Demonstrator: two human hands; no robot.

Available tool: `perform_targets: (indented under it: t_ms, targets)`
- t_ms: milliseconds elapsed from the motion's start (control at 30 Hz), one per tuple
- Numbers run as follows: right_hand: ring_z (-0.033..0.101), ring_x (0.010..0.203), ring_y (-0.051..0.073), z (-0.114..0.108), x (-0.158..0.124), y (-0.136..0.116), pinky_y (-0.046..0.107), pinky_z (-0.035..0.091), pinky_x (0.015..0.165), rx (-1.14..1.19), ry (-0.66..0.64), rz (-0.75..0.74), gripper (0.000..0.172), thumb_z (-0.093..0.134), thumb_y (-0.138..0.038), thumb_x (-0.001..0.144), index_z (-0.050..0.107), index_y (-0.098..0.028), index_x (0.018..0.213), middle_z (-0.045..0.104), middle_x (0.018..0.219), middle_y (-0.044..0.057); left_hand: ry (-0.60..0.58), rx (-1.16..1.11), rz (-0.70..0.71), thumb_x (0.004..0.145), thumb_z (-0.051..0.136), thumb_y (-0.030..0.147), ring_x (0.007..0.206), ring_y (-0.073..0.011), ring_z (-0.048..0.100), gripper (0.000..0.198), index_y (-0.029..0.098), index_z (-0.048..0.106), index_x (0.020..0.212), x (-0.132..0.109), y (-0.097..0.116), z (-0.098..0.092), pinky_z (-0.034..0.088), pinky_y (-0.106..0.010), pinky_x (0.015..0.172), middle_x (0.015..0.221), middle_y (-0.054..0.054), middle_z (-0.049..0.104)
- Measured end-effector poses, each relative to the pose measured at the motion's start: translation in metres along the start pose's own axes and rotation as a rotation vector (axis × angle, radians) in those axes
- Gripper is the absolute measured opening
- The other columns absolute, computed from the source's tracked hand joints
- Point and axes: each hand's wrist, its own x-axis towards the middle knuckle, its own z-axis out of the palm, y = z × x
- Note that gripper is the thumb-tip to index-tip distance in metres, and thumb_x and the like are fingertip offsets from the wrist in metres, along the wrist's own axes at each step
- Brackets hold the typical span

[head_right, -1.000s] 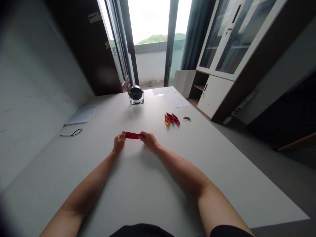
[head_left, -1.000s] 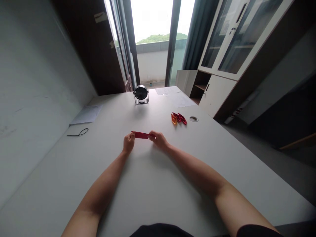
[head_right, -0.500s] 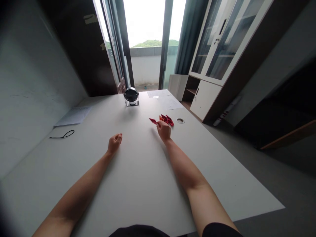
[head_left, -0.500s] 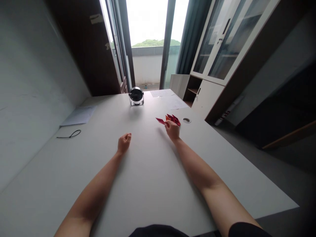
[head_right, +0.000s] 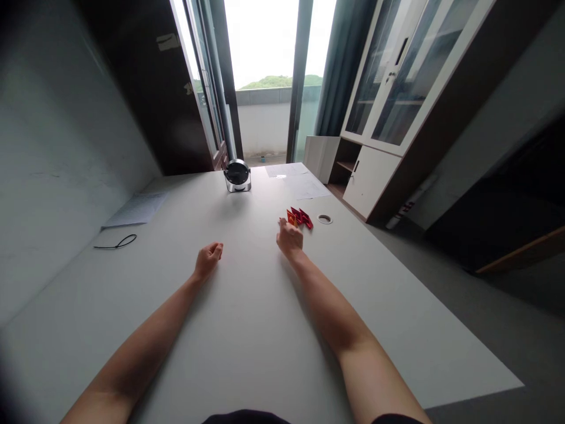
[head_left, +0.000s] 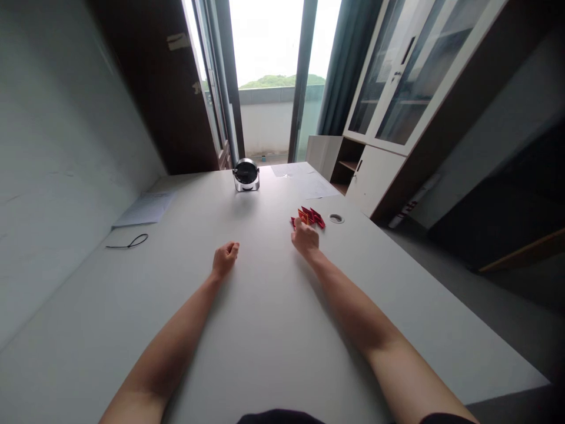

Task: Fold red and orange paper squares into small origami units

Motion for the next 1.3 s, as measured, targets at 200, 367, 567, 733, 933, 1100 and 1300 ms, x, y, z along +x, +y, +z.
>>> perform_targets:
  t_ms: [200, 367, 567, 733, 933, 1100, 1300]
  targets:
    - [0.057, 0.103, 0.026, 0.001, -0.020, -0.034, 0.037, 0.045, 0.091, 0.202, -0.056, -0.415, 0.026, 0.049, -0.020, 0.093, 0.061, -0.018, 0.116, 0.065, 0.109, 0.011, 0.008, 0.262, 0.080, 0.095, 0.042, 0.041, 0.070, -0.0171, 0.056, 0.032, 0.022, 0.059, 0.075, 0.004, -0.004, -0.017, 0.040, -0.027, 0.066, 0.072, -0.001, 0.063]
    - [0.038, 0.138, 0.028, 0.015, -0.029, -0.041, 0.043, 0.037, 0.110, 0.241, -0.136, -0.554, 0.053, 0.052, -0.047, 0.097, 0.048, -0.022, 0.144, 0.045, 0.149, 0.012, 0.005, 0.408, 0.247, 0.094, 0.048, 0.040, 0.111, -0.0249, 0.056, 0.026, 0.022, 0.066, 0.102, 0.007, -0.010, -0.023, 0.042, -0.039, 0.101, 0.114, -0.008, 0.066]
    - [0.014, 0.151, 0.030, 0.023, -0.031, -0.041, 0.048, 0.020, 0.120, 0.156, -0.306, -0.534, 0.074, 0.038, -0.067, 0.096, 0.030, -0.023, 0.156, 0.017, 0.164, 0.010, -0.076, 0.554, 0.231, 0.094, 0.046, 0.054, 0.144, -0.0296, 0.029, 0.054, 0.025, 0.050, 0.139, 0.004, -0.014, -0.016, 0.027, -0.049, 0.117, 0.153, -0.009, 0.041]
    - [0.008, 0.152, 0.029, 0.018, -0.034, -0.045, 0.048, 0.012, 0.122, 0.129, -0.348, -0.550, 0.083, 0.030, -0.075, 0.093, 0.025, -0.024, 0.158, 0.010, 0.165, 0.009, -0.196, 0.617, 0.221, 0.093, 0.037, 0.067, 0.151, -0.0298, 0.014, 0.072, 0.027, 0.032, 0.153, 0.001, -0.013, -0.013, 0.017, -0.050, 0.121, 0.164, -0.008, 0.023]
    - [0.011, 0.152, 0.030, 0.021, -0.036, -0.046, 0.048, 0.008, 0.122, 0.092, -0.496, -0.552, 0.087, 0.024, -0.079, 0.091, 0.024, -0.024, 0.158, 0.014, 0.165, 0.009, -0.400, 0.660, 0.185, 0.089, 0.030, 0.077, 0.152, -0.0304, 0.013, 0.081, 0.030, 0.028, 0.156, -0.001, -0.012, -0.007, 0.012, -0.053, 0.121, 0.165, -0.007, 0.018]
    - [0.008, 0.152, 0.030, 0.022, -0.035, -0.046, 0.047, 0.005, 0.122, 0.075, -0.517, -0.549, 0.090, 0.021, -0.081, 0.090, 0.021, -0.023, 0.159, 0.009, 0.165, 0.009, -0.426, 0.678, 0.174, 0.088, 0.027, 0.077, 0.153, -0.0297, 0.010, 0.083, 0.030, 0.026, 0.156, -0.001, -0.011, -0.006, 0.010, -0.052, 0.121, 0.166, -0.005, 0.014]
    - [0.007, 0.152, 0.030, 0.019, -0.035, -0.048, 0.046, 0.004, 0.122, 0.052, -0.539, -0.548, 0.090, 0.020, -0.080, 0.090, 0.020, -0.023, 0.159, 0.009, 0.165, 0.009, -0.452, 0.702, 0.165, 0.089, 0.027, 0.077, 0.153, -0.0297, 0.007, 0.083, 0.030, 0.023, 0.157, 0.000, -0.009, -0.007, 0.009, -0.052, 0.121, 0.166, -0.005, 0.011]
